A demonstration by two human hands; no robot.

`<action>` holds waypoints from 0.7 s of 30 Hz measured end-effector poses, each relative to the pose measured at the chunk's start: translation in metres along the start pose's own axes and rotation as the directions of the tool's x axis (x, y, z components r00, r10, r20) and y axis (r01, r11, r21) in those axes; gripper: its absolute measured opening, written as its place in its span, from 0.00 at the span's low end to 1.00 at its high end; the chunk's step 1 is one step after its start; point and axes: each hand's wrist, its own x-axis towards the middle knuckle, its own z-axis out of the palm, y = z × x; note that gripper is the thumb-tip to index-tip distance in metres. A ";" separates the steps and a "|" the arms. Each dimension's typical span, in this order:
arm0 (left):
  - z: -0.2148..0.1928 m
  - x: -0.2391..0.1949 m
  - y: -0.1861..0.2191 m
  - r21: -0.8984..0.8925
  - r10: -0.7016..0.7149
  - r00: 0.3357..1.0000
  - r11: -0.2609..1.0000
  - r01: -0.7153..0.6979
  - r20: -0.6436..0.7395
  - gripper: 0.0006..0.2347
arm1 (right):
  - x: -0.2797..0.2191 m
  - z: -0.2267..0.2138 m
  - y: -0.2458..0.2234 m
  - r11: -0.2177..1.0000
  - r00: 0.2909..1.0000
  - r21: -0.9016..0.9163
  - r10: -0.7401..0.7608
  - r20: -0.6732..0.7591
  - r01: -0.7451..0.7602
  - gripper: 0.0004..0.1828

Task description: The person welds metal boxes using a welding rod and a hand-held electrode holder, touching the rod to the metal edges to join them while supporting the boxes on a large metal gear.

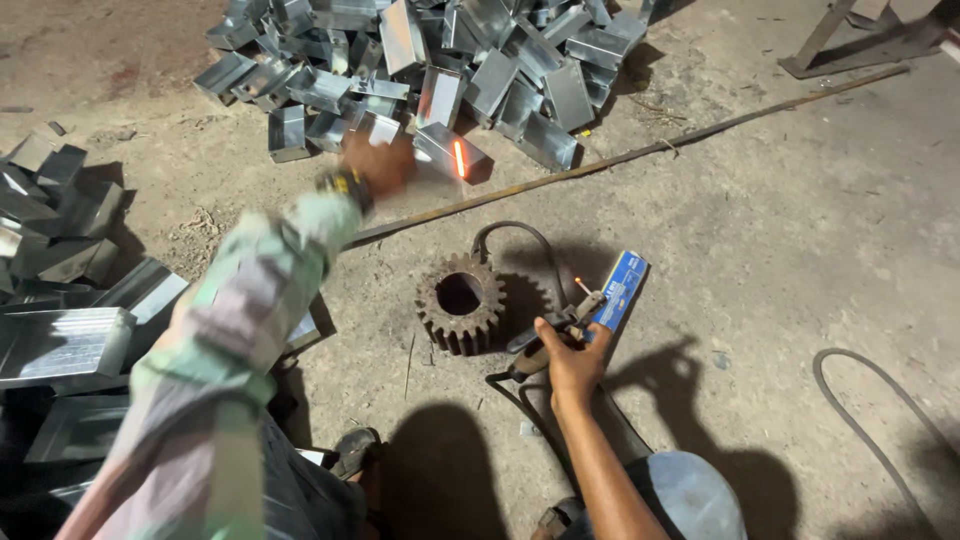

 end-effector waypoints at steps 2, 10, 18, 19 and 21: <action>-0.033 0.034 -0.043 -0.084 -0.220 0.916 0.975 0.204 -0.336 0.25 | -0.001 -0.003 0.002 1.000 1.000 -0.010 0.004 -0.013 -0.004 0.35; 0.093 0.012 -0.098 -0.080 -0.421 0.807 0.900 0.428 -0.414 0.40 | 0.004 0.004 0.001 0.962 0.961 -0.004 0.274 0.021 -0.274 0.38; 0.293 -0.193 -0.108 0.105 -0.704 0.525 0.639 0.762 0.479 0.29 | -0.013 -0.003 0.018 0.993 0.986 0.012 0.118 0.118 -0.120 0.37; 0.309 -0.208 -0.108 0.135 -0.708 0.499 0.633 0.762 0.500 0.29 | -0.013 -0.003 0.018 0.986 0.981 -0.043 0.165 0.104 -0.161 0.37; 0.336 -0.225 -0.107 0.172 -0.711 0.554 0.668 0.724 0.433 0.31 | -0.013 -0.003 0.014 0.967 0.965 -0.095 0.245 0.089 -0.237 0.37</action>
